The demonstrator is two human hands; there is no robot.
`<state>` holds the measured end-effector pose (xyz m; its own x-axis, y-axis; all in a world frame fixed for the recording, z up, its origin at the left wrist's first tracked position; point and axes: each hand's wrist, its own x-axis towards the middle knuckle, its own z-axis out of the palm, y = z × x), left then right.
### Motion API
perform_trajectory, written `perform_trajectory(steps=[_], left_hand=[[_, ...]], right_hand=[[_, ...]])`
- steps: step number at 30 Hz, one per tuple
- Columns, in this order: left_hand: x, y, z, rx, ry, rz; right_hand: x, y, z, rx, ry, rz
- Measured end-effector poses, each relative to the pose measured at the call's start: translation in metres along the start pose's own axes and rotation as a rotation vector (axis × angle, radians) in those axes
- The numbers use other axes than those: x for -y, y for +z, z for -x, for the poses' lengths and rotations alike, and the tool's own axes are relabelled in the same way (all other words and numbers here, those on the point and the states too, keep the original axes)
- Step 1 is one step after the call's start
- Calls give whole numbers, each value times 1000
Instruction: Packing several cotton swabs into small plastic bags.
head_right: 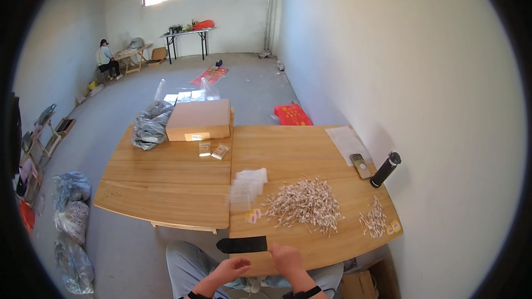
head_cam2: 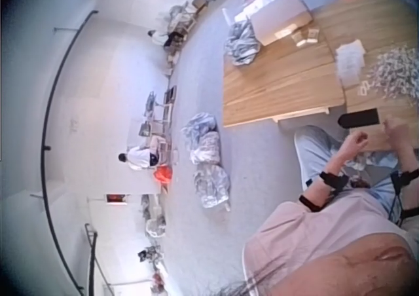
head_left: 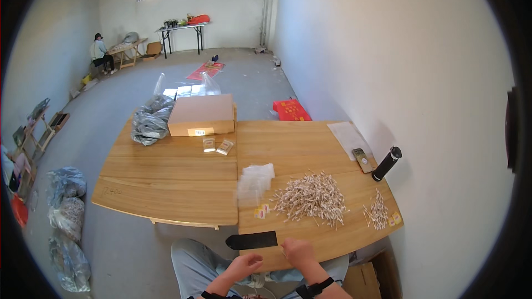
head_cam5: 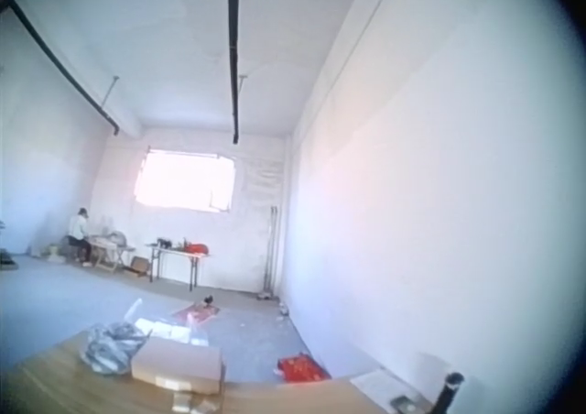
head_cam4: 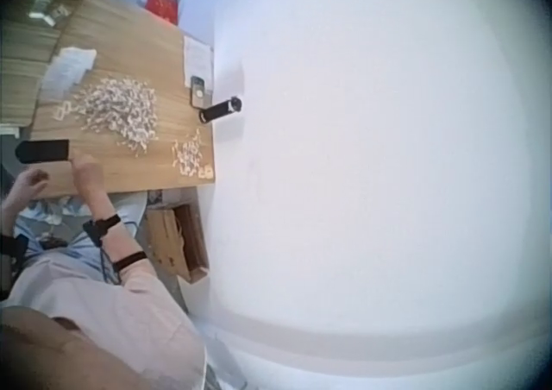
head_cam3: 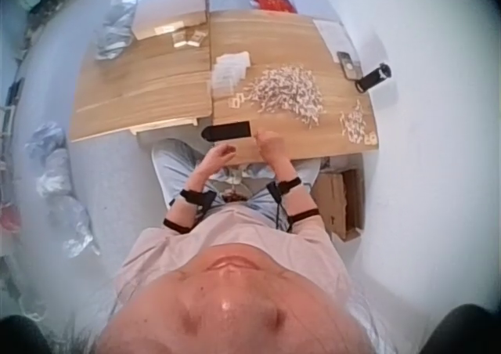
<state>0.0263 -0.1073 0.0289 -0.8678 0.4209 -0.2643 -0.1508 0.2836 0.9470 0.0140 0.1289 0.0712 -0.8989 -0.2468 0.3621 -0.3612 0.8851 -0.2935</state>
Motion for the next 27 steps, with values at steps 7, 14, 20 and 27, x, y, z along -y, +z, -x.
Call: perform_trajectory(steps=[7,14,20,27], left_hand=[[2,6,-1,-17,-8,49],[2,9,-5,-36,-30,155],[8,10,-8,-37,-53,167],[0,16,-8,-59,-108,282]], right_hand=[[6,0,-2,-27,93,83],[4,-1,-5,-77,99,-6],[8,-2,-5,-68,111,0],[4,3,-2,-39,190,-34]])
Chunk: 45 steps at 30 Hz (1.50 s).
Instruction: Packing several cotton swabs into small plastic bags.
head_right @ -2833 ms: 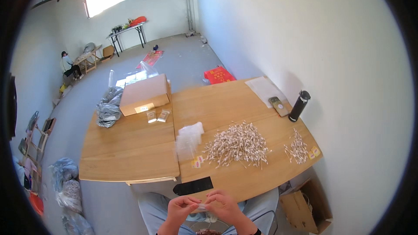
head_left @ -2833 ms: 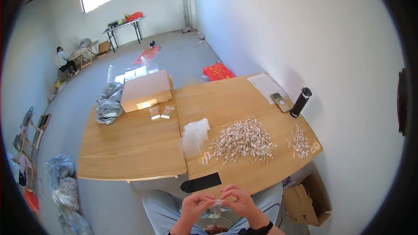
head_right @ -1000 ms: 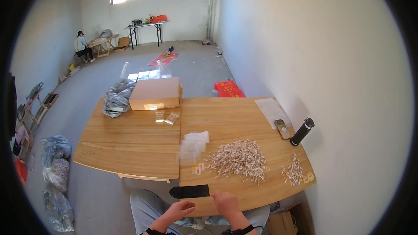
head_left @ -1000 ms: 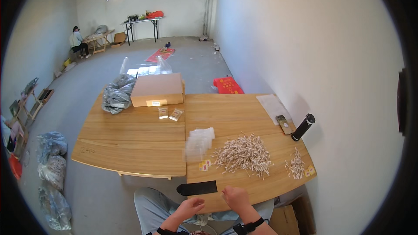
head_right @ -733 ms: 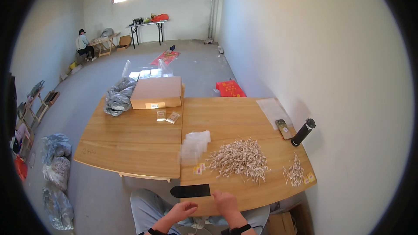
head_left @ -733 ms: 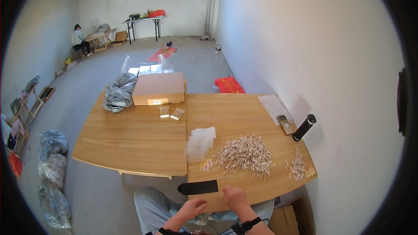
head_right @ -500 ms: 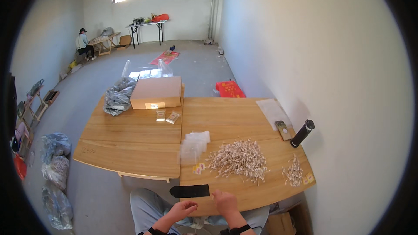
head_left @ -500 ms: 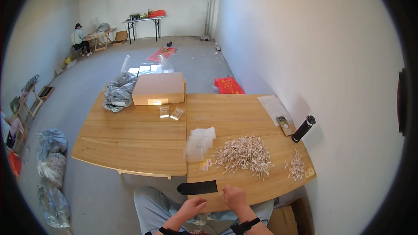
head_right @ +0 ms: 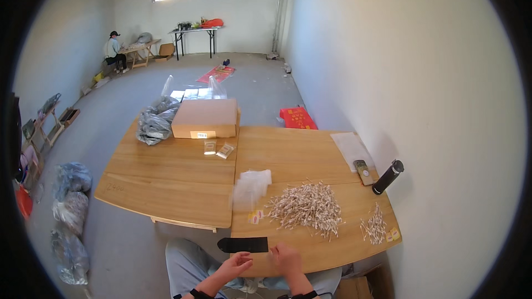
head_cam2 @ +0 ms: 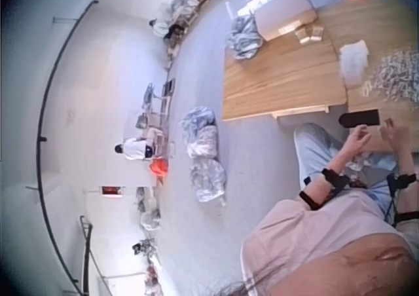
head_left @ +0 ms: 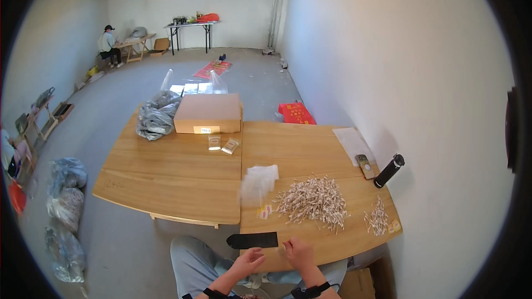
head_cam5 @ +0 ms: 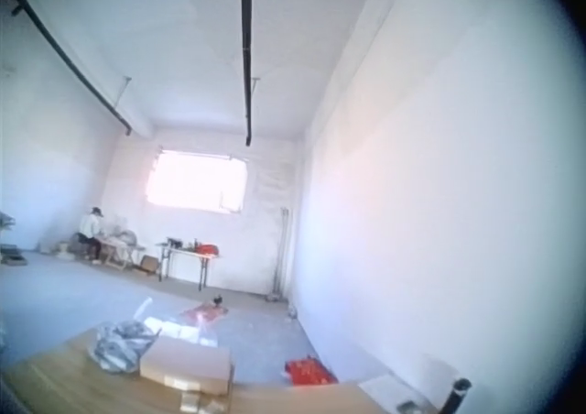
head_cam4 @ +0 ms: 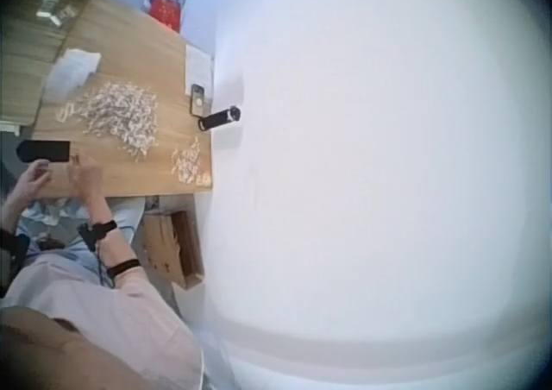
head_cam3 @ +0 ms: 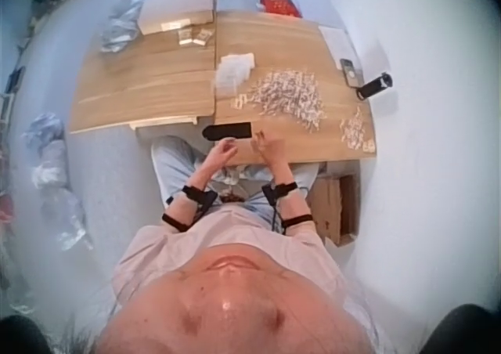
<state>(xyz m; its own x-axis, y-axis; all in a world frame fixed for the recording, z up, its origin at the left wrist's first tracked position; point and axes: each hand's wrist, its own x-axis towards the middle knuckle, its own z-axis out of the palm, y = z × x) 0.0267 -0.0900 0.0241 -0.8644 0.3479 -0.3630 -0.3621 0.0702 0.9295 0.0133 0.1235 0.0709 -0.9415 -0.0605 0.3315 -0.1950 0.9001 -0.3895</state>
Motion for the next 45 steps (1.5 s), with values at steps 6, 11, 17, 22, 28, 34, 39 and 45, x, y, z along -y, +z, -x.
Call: perform_trajectory(steps=[6,11,17,22,28,34,39,45], left_hand=[[-17,-8,13,319,-45,811],[-31,-26,16,304,-104,758],[-46,-108,-1,22,-135,610],[-69,-195,-76,-378,-28,310],[-75,-299,-221,-795,306,-615],[-78,-330,-319,-921,413,-1049],[-72,-335,-383,-810,382,-1004],[-75,-468,-387,-971,345,-1189]], right_hand=[[65,-9,-5,13,177,-723],[65,11,-11,27,200,-903],[-15,47,-8,-27,130,-296],[-32,54,-5,-91,-32,-41],[-27,56,-9,-40,-38,32],[-24,52,-11,-35,-30,80],[-29,44,-8,33,4,130],[-9,63,-23,9,-82,-28]])
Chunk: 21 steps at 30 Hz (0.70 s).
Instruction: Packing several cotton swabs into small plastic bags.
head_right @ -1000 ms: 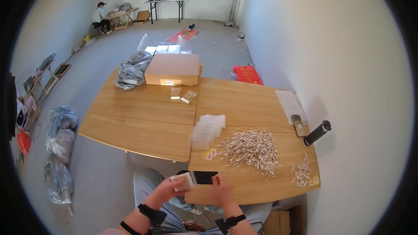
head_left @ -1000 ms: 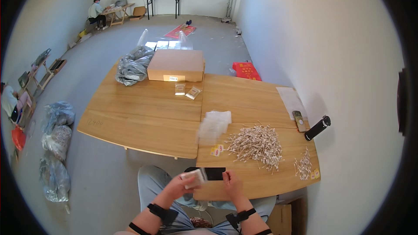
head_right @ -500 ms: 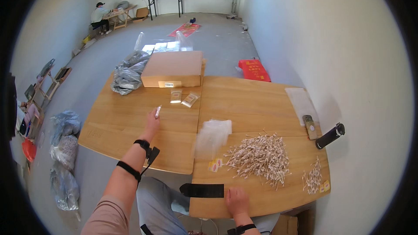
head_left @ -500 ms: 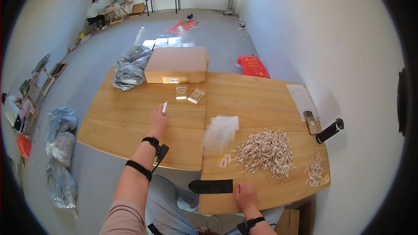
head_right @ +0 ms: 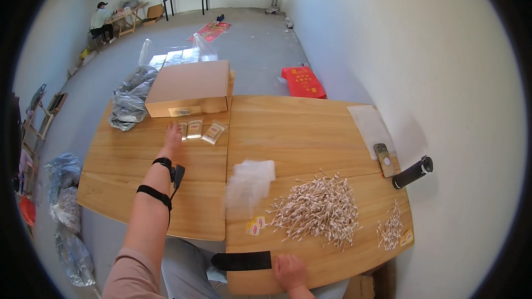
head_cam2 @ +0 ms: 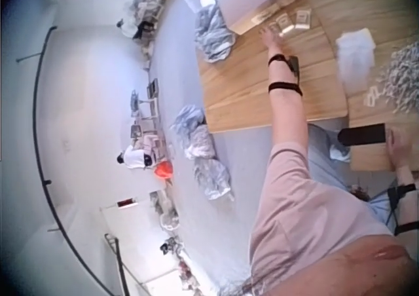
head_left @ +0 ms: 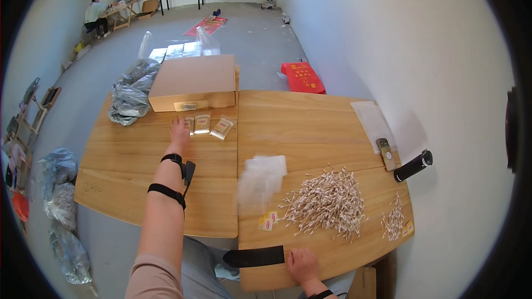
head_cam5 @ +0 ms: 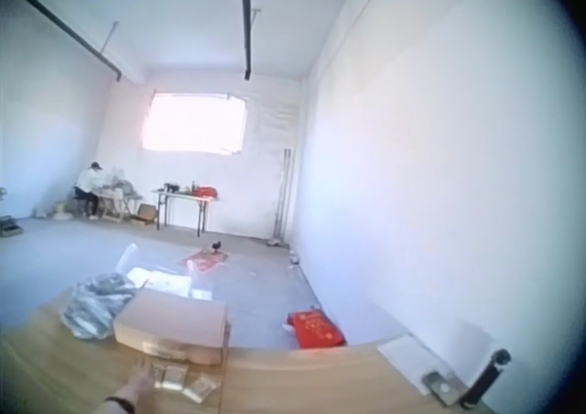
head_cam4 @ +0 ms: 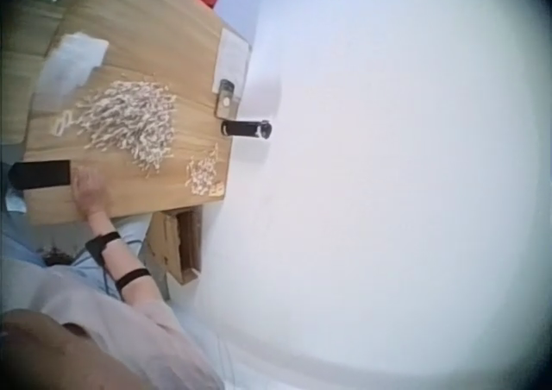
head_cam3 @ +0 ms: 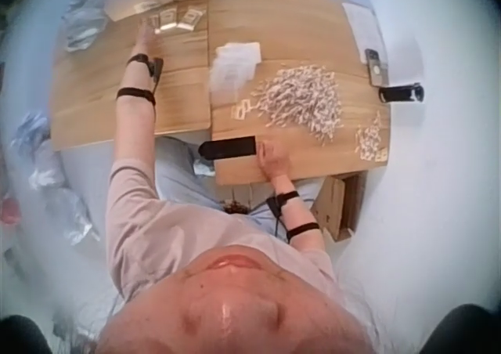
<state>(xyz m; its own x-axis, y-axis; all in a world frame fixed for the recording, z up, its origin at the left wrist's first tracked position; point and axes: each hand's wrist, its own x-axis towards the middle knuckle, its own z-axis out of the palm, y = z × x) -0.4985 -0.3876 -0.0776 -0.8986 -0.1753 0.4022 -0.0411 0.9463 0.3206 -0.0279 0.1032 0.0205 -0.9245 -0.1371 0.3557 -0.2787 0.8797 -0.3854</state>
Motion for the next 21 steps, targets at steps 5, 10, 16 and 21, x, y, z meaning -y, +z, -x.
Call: perform_trajectory(steps=[5,10,16,21], left_hand=[[-213,-44,47,281,499,121],[-223,-63,48,508,422,-45],[-249,-46,51,315,165,-164],[-290,-76,135,72,580,348]], right_hand=[[-20,-19,16,37,81,132],[-11,-16,10,56,70,114],[-8,-13,17,57,99,106],[-11,-13,8,3,56,36]])
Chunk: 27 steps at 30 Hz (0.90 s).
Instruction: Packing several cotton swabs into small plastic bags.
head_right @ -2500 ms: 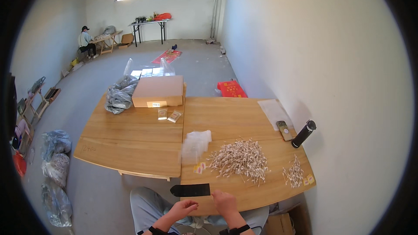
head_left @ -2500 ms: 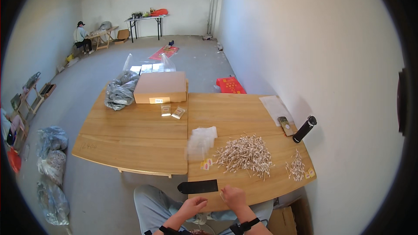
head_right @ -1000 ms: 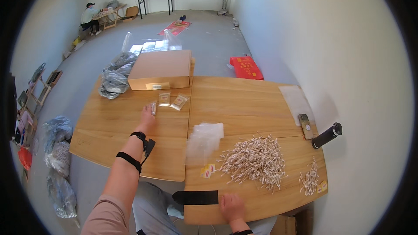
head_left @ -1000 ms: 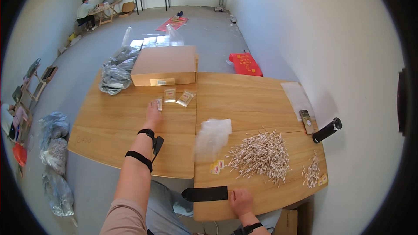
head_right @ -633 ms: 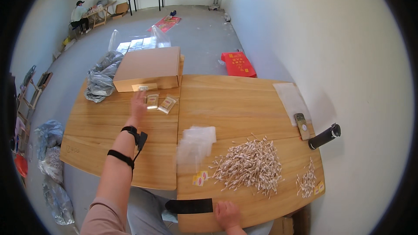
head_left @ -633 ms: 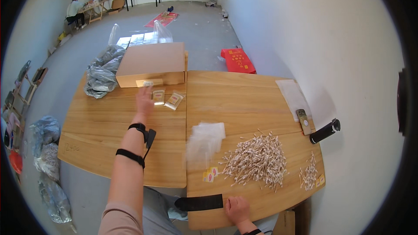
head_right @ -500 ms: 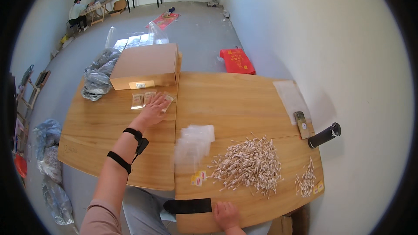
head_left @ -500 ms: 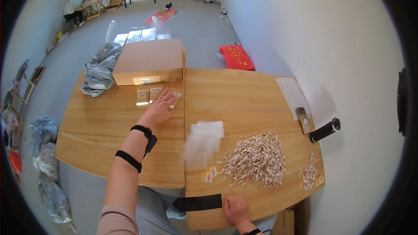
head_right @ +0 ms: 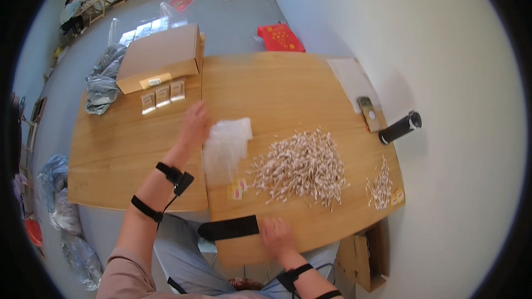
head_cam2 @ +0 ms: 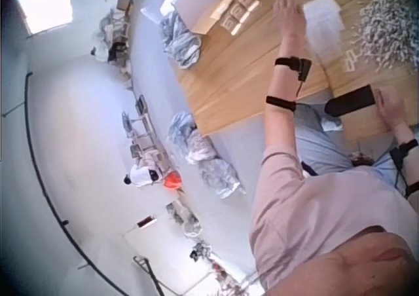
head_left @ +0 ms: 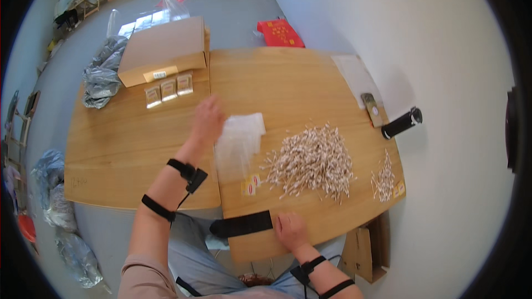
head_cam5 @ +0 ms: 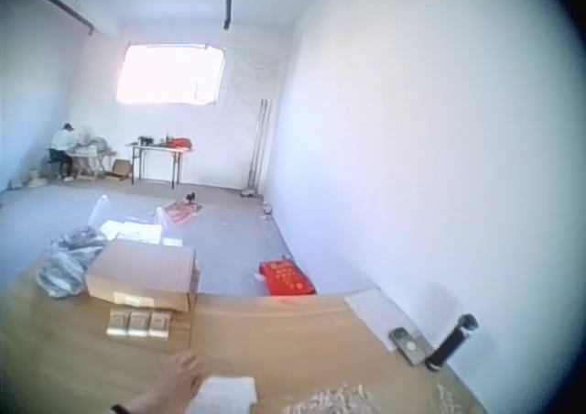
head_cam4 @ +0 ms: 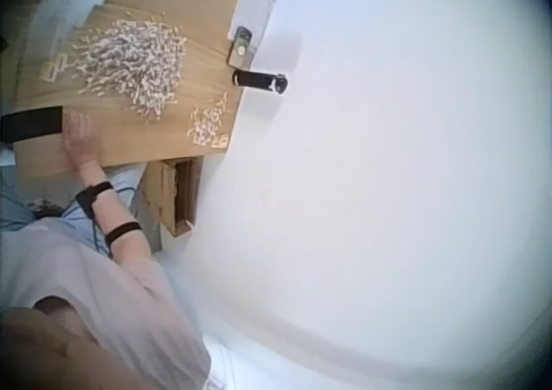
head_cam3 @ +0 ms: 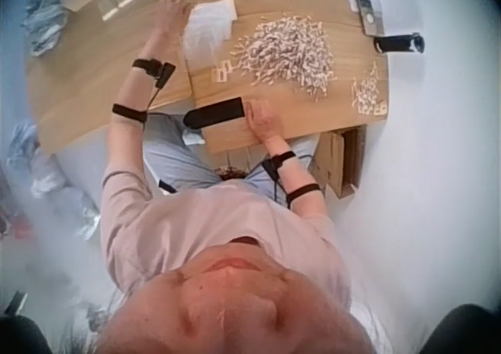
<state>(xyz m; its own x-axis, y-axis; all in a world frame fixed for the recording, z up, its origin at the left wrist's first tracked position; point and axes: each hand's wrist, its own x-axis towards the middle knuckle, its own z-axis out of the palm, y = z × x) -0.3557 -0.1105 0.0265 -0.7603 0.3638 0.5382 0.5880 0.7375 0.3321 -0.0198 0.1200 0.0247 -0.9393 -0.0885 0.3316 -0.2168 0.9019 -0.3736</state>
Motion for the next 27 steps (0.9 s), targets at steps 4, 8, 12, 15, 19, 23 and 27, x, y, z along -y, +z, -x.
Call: perform_trajectory(steps=[4,8,12,15,19,23,27], left_hand=[[-91,-30,59,144,50,209],[-105,-42,106,245,-184,165],[-94,-24,120,160,-189,136],[-91,-25,118,157,-217,158],[-112,-45,128,19,-353,307],[-190,-80,167,67,-226,312],[-246,-100,204,103,-165,308]], right_hand=[[-4,-4,3,21,33,22],[-3,5,6,-26,18,21],[0,2,4,-66,13,6],[-1,1,1,-82,-8,-4],[-3,7,5,-61,1,-39],[3,3,11,-64,143,-268],[52,-3,11,7,456,-1088]])
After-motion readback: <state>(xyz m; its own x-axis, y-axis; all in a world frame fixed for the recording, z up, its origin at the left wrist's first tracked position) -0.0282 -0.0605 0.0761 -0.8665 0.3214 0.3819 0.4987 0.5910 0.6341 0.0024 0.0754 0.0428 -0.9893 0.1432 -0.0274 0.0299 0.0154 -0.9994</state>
